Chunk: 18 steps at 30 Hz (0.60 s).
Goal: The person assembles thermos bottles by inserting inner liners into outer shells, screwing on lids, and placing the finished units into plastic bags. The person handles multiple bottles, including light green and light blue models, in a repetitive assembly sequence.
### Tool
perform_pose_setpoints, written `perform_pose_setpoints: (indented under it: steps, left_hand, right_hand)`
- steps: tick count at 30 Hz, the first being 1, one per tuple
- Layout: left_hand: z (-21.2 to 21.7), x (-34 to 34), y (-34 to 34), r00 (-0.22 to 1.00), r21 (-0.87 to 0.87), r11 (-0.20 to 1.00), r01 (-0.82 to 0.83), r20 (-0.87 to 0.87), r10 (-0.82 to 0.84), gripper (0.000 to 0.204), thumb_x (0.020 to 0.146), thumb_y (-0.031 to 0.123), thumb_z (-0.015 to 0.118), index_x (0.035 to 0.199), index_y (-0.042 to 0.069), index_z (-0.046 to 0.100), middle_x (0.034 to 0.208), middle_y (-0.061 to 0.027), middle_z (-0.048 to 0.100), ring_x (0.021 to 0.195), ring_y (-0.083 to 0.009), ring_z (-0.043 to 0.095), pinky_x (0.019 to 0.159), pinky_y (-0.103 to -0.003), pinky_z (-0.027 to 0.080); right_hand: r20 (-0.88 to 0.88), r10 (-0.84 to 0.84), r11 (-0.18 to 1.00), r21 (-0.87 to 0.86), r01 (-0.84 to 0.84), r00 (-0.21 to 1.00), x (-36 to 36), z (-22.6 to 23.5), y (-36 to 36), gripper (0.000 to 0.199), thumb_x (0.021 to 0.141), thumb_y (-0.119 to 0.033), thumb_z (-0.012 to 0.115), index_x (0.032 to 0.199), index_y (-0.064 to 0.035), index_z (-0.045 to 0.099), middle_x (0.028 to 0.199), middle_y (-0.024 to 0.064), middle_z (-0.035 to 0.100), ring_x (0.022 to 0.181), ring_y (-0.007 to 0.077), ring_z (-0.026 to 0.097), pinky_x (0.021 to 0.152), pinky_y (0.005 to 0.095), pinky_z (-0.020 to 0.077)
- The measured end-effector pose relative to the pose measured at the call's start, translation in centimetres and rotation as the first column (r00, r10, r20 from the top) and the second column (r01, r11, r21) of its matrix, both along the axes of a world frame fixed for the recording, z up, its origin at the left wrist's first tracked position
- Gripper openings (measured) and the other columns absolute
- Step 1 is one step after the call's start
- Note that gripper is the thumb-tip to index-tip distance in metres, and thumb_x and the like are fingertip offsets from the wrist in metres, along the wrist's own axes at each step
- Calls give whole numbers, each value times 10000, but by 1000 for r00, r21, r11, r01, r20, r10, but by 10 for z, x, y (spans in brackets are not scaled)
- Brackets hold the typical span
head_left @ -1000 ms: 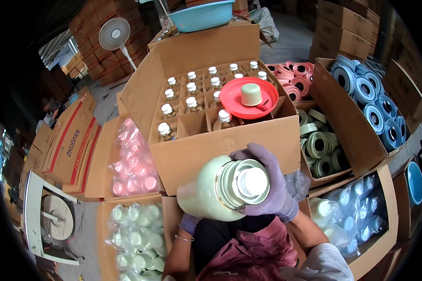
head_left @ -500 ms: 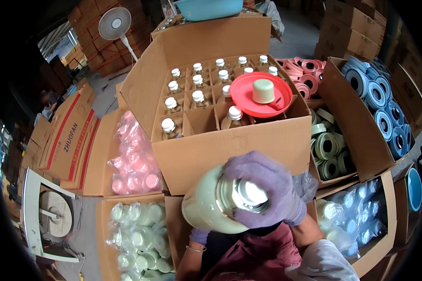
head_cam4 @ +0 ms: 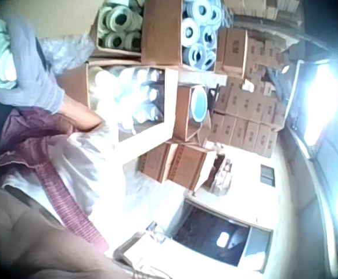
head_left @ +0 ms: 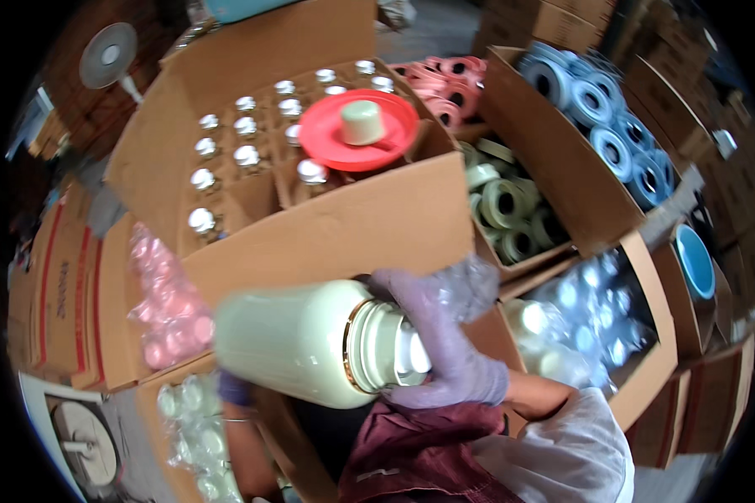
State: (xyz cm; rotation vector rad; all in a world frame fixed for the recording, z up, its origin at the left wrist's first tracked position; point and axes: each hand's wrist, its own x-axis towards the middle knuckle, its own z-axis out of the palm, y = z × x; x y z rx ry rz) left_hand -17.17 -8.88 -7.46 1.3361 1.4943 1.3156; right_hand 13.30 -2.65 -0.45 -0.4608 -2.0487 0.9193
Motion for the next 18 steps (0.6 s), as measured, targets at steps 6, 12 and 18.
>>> perform_pose_setpoints:
  steps: [6,12,18]
  left_hand:
    - [126,72,48,602,-155,903,401,-698,-388,219,776,162,741,954,83,641,841,-117,615,775,-263,642,669,-378,519]
    - [20,102,21,335,-256,858,445,-841,-424,230,808,271,707,895,93,591,814,-121,556,750,-310,592,645,-427,477]
    - [18,93,27,518,-162,863,479,-741,-427,198,829,250,686,901,85,604,826,-122,574,756,-317,597,643,-417,475]
  right_hand:
    - [659,287,876,-474,88,695,31,-96,-69,478,882,-308,616,1179,48,497,1083,274,585,1066,373,604,890,446,484]
    - [459,-533,805,16,593,711,121,-112,110,272,860,-302,592,1015,-90,661,926,148,659,888,335,646,806,413,521]
    - [584,-783,437,271,858,215,250,-269,273,653,760,-302,692,1365,-206,467,1326,336,388,1075,526,516,947,489,467]
